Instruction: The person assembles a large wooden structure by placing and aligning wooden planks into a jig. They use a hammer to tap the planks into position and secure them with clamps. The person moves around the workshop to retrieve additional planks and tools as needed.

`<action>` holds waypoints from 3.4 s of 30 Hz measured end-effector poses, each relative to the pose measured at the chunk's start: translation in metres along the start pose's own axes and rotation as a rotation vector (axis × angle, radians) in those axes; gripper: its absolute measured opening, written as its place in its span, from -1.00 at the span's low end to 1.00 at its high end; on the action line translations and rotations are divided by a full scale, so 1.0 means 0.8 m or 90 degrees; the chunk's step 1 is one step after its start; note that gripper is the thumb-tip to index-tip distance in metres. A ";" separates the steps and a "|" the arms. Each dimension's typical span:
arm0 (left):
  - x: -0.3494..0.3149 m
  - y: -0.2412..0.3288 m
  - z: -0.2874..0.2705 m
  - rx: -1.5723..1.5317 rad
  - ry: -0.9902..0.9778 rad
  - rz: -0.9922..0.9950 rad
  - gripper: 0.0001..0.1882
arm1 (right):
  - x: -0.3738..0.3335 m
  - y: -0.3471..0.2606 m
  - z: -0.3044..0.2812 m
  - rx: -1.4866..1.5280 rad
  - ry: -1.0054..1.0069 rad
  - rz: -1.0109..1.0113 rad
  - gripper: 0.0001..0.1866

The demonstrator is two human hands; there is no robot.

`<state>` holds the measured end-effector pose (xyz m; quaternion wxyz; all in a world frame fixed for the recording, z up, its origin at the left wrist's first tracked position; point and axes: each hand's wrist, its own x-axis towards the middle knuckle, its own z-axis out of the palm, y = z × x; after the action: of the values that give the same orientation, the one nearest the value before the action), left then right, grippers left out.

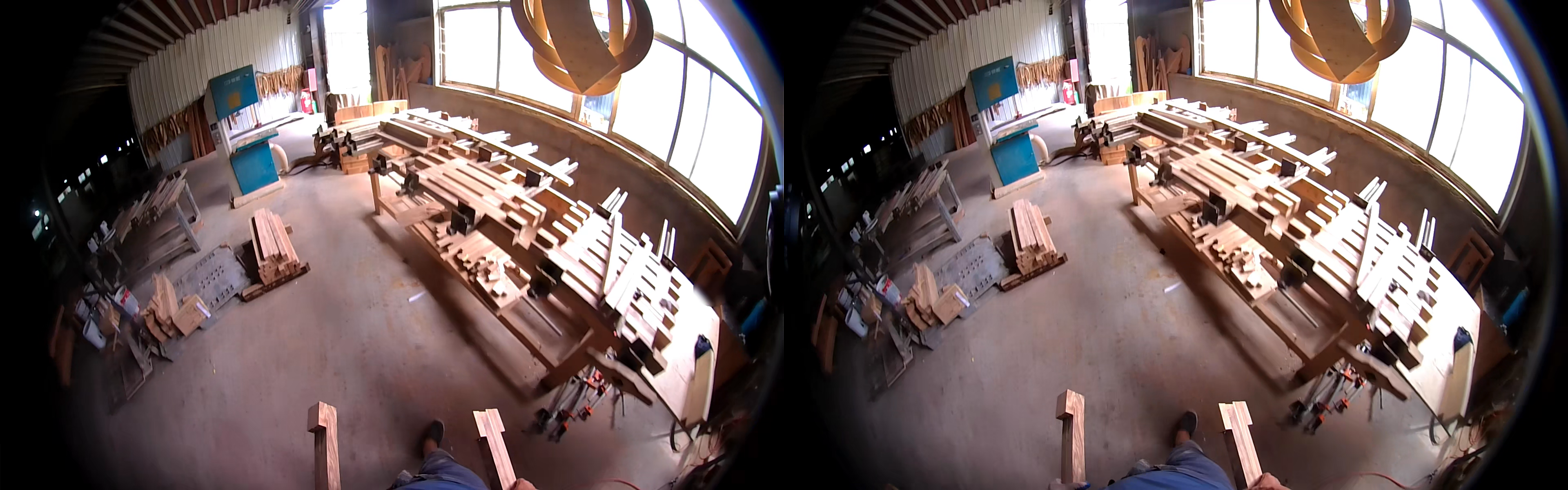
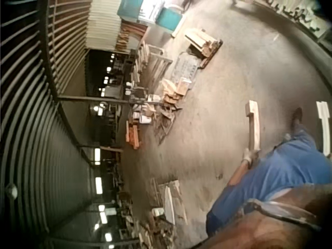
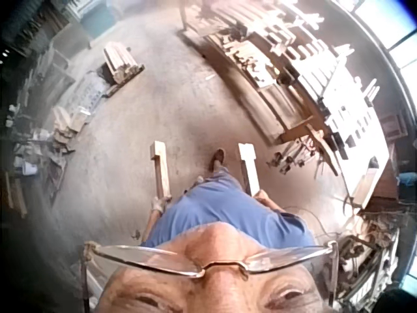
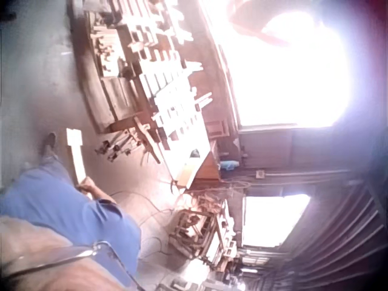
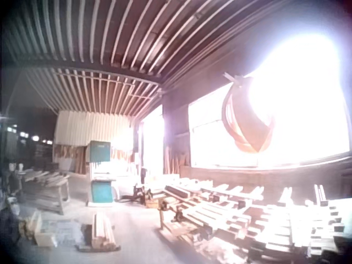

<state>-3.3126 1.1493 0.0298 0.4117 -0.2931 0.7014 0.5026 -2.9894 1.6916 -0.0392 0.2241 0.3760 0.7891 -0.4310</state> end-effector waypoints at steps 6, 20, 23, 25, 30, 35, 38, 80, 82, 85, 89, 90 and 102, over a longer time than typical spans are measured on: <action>-0.025 0.243 0.096 0.167 0.180 0.148 -0.13 | 0.216 -0.149 -0.140 -0.127 -0.088 0.105 -0.33; 0.306 0.681 0.177 0.281 0.098 0.428 -0.11 | 0.437 -0.583 -0.416 -0.107 0.090 -0.055 -0.03; 0.322 0.808 0.206 0.278 0.065 0.525 -0.24 | 0.456 -0.664 -0.448 -0.088 0.125 -0.072 -0.05; 0.333 0.887 0.223 0.228 0.003 0.490 -0.27 | 0.465 -0.705 -0.469 -0.080 0.163 -0.095 -0.09; 0.330 1.066 0.279 0.239 -0.069 0.547 -0.28 | 0.485 -0.776 -0.530 -0.031 0.200 -0.076 -0.07; 0.323 1.183 0.351 0.285 -0.122 0.608 -0.24 | 0.526 -0.805 -0.603 0.058 0.239 -0.109 -0.10; 0.303 1.242 0.400 0.360 -0.110 0.704 -0.20 | 0.556 -0.812 -0.646 0.085 0.265 -0.111 -0.04; 0.391 1.891 0.828 0.848 -0.305 1.257 0.08 | 0.944 -1.028 -0.975 -0.290 0.267 -0.007 0.09; 0.379 1.892 0.858 0.887 -0.319 1.261 0.08 | 0.956 -1.024 -0.978 -0.318 0.275 -0.022 0.04; 0.362 1.893 0.915 0.968 -0.366 1.239 0.07 | 0.977 -1.011 -0.972 -0.335 0.301 -0.035 0.07; 0.353 1.872 1.009 1.106 -0.414 1.198 0.08 | 0.994 -0.987 -0.954 -0.347 0.379 -0.072 -0.03; 0.354 1.868 1.028 1.124 -0.431 1.199 0.09 | 0.996 -0.985 -0.949 -0.357 0.411 -0.079 -0.10; 0.385 1.765 1.206 1.328 -0.552 1.152 0.11 | 0.961 -0.973 -0.943 -0.195 0.398 -0.030 0.11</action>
<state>-4.3552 2.5194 0.2655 0.1571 0.8428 0.5055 -0.0973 -4.0986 2.3701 0.2361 0.0155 0.4337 0.8834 -0.1769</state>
